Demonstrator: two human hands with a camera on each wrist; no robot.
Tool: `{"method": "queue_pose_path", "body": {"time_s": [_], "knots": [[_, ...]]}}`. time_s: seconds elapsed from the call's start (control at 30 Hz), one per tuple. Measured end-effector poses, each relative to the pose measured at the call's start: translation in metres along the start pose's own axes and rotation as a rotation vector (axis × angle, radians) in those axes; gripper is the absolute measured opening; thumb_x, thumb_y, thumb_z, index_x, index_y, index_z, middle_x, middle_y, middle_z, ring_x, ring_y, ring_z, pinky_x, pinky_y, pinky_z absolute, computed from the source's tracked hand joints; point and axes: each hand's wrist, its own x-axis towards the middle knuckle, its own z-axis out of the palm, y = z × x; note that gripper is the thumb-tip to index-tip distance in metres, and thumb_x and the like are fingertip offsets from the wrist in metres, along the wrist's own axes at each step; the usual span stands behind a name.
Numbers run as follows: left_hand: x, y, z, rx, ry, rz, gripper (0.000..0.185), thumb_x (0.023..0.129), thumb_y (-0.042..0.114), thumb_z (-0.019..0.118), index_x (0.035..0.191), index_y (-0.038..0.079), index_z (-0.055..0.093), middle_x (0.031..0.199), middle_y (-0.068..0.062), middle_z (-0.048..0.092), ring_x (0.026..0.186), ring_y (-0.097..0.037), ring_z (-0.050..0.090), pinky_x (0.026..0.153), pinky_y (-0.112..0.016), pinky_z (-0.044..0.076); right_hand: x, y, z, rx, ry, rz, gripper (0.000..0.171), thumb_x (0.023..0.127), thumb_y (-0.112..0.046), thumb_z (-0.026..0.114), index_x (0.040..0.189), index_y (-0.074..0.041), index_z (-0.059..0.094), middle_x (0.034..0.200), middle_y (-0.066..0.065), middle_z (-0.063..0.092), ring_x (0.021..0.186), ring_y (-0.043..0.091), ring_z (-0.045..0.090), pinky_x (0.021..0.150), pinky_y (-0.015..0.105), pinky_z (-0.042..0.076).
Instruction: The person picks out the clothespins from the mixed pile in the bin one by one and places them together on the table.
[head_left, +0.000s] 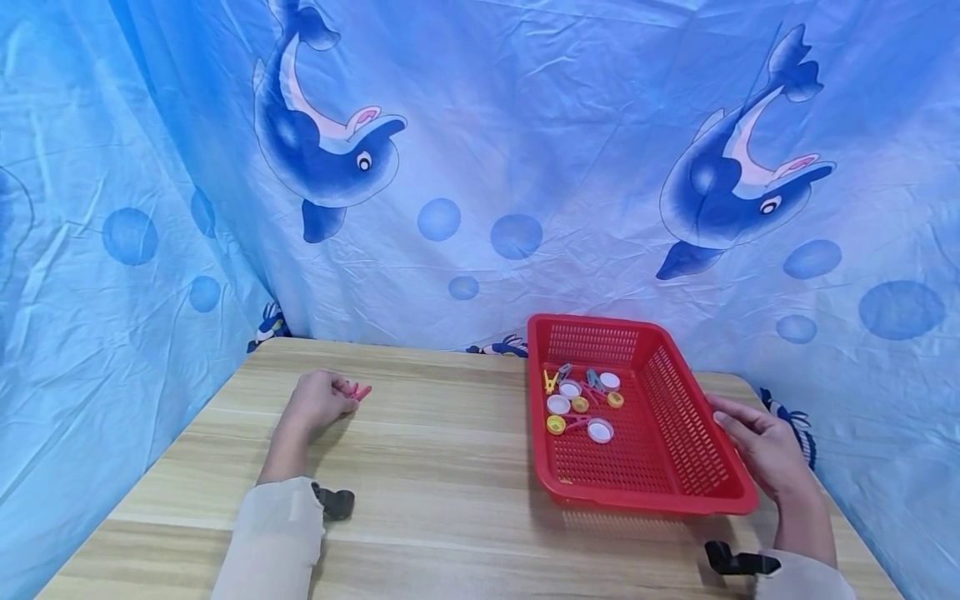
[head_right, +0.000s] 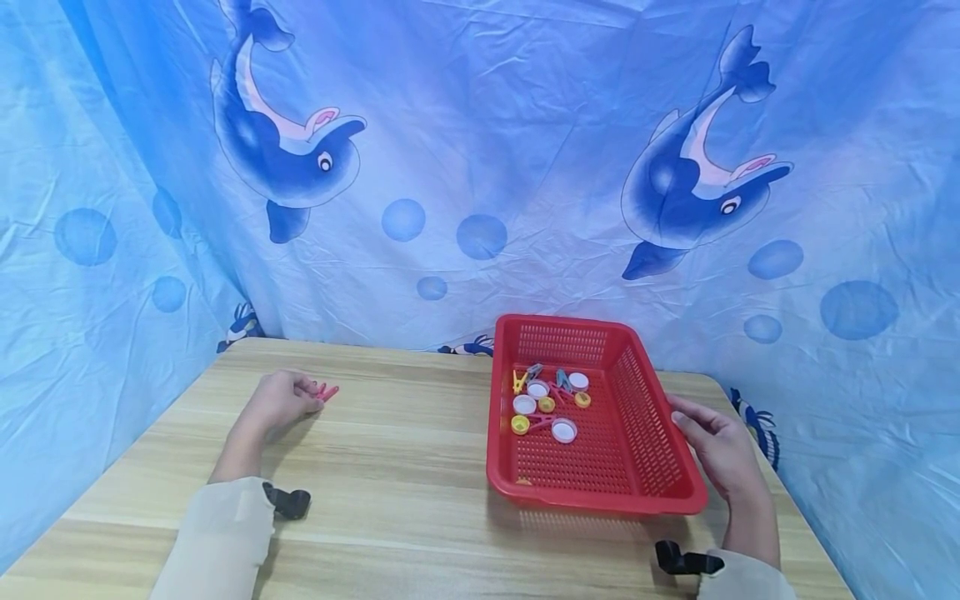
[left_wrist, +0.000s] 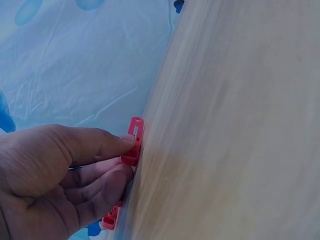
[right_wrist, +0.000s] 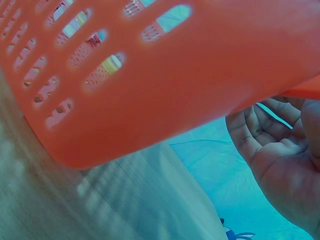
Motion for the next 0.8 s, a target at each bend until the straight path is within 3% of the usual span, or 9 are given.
{"method": "queue_pose_path", "body": {"time_s": [0.37,0.8], "knots": [[0.0012,-0.0003,0.0003,-0.002,0.009,0.003,0.019,0.085,0.013,0.081,0.096,0.001,0.071,0.083,-0.008,0.067,0.075,-0.023,0.059,0.070,-0.036,0.048,-0.0005,-0.0028,0.0013,-0.012,0.004,0.004,0.062,0.097,-0.041,0.069,0.149,-0.013,0.054,0.109,-0.025,0.067,0.094,0.003,0.071,0.077,0.031,0.061],[-0.0008,0.0023,-0.0042,0.001,0.020,0.040,0.022,0.084,0.016,0.082,0.097,0.000,0.072,0.082,-0.008,0.066,0.076,-0.023,0.059,0.069,-0.036,0.048,-0.0014,-0.0023,0.0011,-0.024,0.005,-0.008,0.061,0.097,-0.041,0.068,0.149,-0.013,0.054,0.109,-0.026,0.067,0.095,0.001,0.070,0.077,0.031,0.061]]}}
